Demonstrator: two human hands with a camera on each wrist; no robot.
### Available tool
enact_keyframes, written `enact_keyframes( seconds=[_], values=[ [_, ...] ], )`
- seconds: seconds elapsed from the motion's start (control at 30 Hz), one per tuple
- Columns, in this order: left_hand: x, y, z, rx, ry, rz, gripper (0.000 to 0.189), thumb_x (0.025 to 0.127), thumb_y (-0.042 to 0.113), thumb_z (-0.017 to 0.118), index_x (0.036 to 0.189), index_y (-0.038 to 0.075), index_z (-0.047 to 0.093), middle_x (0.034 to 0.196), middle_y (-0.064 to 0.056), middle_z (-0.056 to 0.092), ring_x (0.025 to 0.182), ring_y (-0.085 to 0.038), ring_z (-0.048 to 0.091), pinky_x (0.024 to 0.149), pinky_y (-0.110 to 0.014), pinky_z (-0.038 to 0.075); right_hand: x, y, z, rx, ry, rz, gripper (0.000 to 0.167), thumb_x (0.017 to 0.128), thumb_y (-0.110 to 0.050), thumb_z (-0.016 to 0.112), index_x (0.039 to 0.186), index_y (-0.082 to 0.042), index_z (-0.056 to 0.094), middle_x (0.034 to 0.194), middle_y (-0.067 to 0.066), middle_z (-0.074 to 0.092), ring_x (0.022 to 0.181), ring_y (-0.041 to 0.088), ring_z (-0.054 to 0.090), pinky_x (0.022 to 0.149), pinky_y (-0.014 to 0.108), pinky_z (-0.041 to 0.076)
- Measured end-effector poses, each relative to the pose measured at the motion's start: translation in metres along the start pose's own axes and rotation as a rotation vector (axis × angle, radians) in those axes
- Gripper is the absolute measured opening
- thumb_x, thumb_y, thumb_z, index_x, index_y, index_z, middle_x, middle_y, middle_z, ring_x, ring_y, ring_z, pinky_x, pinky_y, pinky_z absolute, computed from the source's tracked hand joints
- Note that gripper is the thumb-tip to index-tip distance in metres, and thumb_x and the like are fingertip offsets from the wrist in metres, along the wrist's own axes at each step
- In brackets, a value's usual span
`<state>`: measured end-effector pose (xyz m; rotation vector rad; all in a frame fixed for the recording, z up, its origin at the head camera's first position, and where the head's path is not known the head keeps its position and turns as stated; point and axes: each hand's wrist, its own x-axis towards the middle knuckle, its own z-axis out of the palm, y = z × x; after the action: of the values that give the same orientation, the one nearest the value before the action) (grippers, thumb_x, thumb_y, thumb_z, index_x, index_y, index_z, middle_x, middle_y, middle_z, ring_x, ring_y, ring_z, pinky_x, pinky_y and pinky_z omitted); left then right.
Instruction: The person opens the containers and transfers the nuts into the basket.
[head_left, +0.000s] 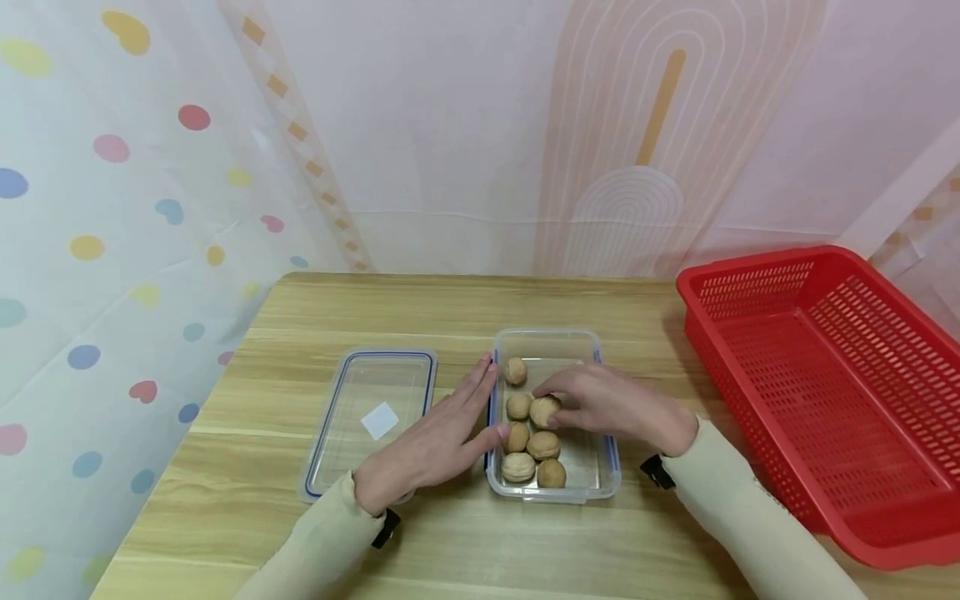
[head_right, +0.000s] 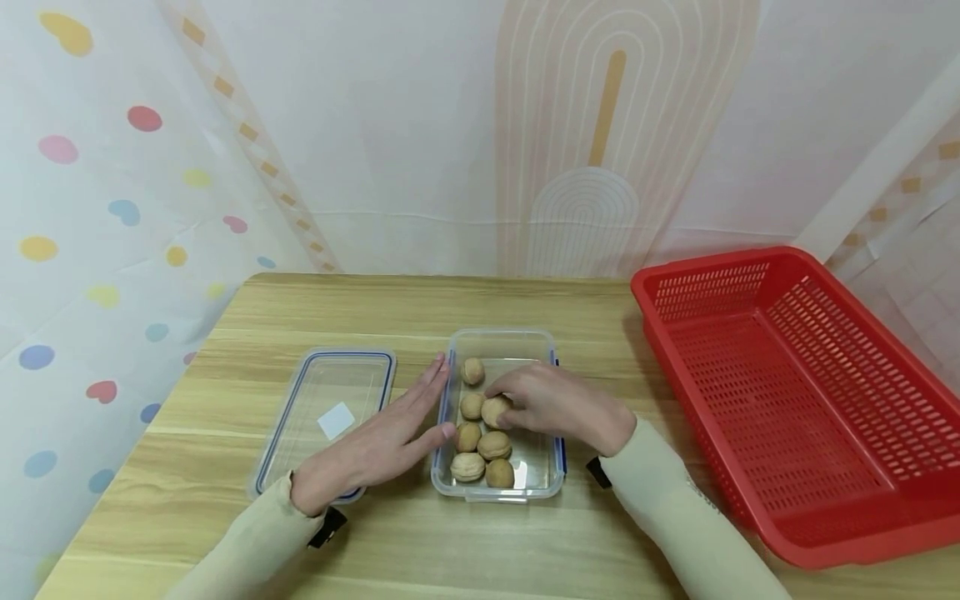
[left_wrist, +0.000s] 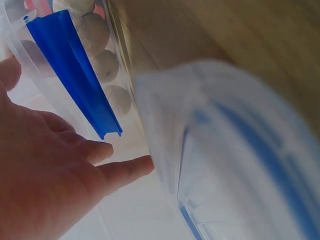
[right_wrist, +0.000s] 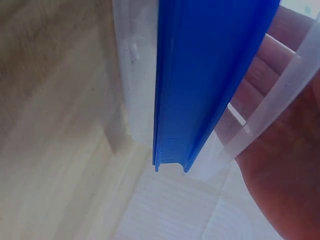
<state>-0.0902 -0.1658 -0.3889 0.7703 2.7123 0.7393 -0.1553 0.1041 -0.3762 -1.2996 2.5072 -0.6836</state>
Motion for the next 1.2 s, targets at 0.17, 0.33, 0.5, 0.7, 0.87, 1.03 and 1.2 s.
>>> enact_keyframes(
  seconds=[0.17,0.33,0.5,0.7,0.87,1.03,1.2],
  values=[
    [0.001,-0.002,0.002,0.009,0.024,0.035,0.074,0.112,0.041,0.039,0.165,0.001,0.006,0.173,-0.014,-0.003,0.159,-0.029,0.004,0.126,-0.051,0.019,-0.01,-0.001,0.004,0.006,0.112,0.01,0.035,0.095,-0.021,0.077,0.126,-0.006,0.073,0.124,0.004,0.073,0.116,0.021,0.068,0.099,0.043,0.056],
    [0.002,-0.003,0.003,-0.003,0.023,0.048,0.072,0.113,0.038,0.039,0.164,0.0,0.006,0.173,-0.013,-0.004,0.158,-0.027,0.002,0.127,-0.048,0.016,-0.017,-0.005,0.009,0.008,0.23,-0.025,0.033,0.092,-0.018,0.08,0.122,-0.004,0.074,0.119,0.005,0.075,0.111,0.02,0.071,0.095,0.041,0.058],
    [0.002,-0.003,0.003,-0.017,0.022,0.056,0.072,0.113,0.037,0.038,0.164,-0.002,0.005,0.172,-0.015,-0.004,0.158,-0.027,0.002,0.127,-0.05,0.016,-0.022,-0.01,0.014,0.02,0.335,-0.049,0.034,0.09,-0.016,0.082,0.121,-0.004,0.074,0.117,0.006,0.076,0.108,0.021,0.072,0.091,0.041,0.06],
    [0.002,-0.002,0.004,-0.018,0.014,0.053,0.072,0.113,0.036,0.038,0.164,-0.001,0.003,0.173,-0.016,-0.005,0.158,-0.026,0.002,0.127,-0.049,0.017,-0.029,-0.016,0.018,0.021,0.427,-0.06,0.037,0.088,-0.014,0.084,0.122,-0.004,0.074,0.115,0.006,0.077,0.104,0.02,0.073,0.087,0.04,0.061],
    [0.002,-0.002,0.004,0.038,0.023,0.028,0.071,0.113,0.039,0.037,0.164,0.001,0.006,0.173,-0.011,-0.004,0.158,-0.031,0.006,0.123,-0.06,0.023,-0.035,-0.022,0.016,0.048,0.499,-0.07,0.04,0.087,-0.013,0.084,0.123,-0.002,0.073,0.118,0.007,0.076,0.108,0.022,0.073,0.089,0.039,0.061],
    [0.002,-0.001,0.004,0.108,0.041,0.0,0.07,0.113,0.041,0.037,0.165,0.003,0.009,0.173,-0.007,-0.003,0.158,-0.036,0.01,0.118,-0.068,0.026,-0.044,-0.028,0.011,0.041,0.542,-0.032,0.041,0.087,-0.013,0.085,0.124,-0.004,0.073,0.119,0.006,0.076,0.108,0.022,0.073,0.09,0.041,0.061],
    [0.004,0.001,0.005,0.128,0.049,-0.016,0.069,0.112,0.039,0.039,0.165,0.003,0.01,0.173,-0.007,-0.002,0.158,-0.036,0.01,0.118,-0.07,0.026,-0.054,-0.033,0.005,0.023,0.566,0.008,0.042,0.085,-0.014,0.086,0.124,-0.004,0.074,0.118,0.005,0.076,0.104,0.019,0.073,0.088,0.041,0.062]
  ],
)
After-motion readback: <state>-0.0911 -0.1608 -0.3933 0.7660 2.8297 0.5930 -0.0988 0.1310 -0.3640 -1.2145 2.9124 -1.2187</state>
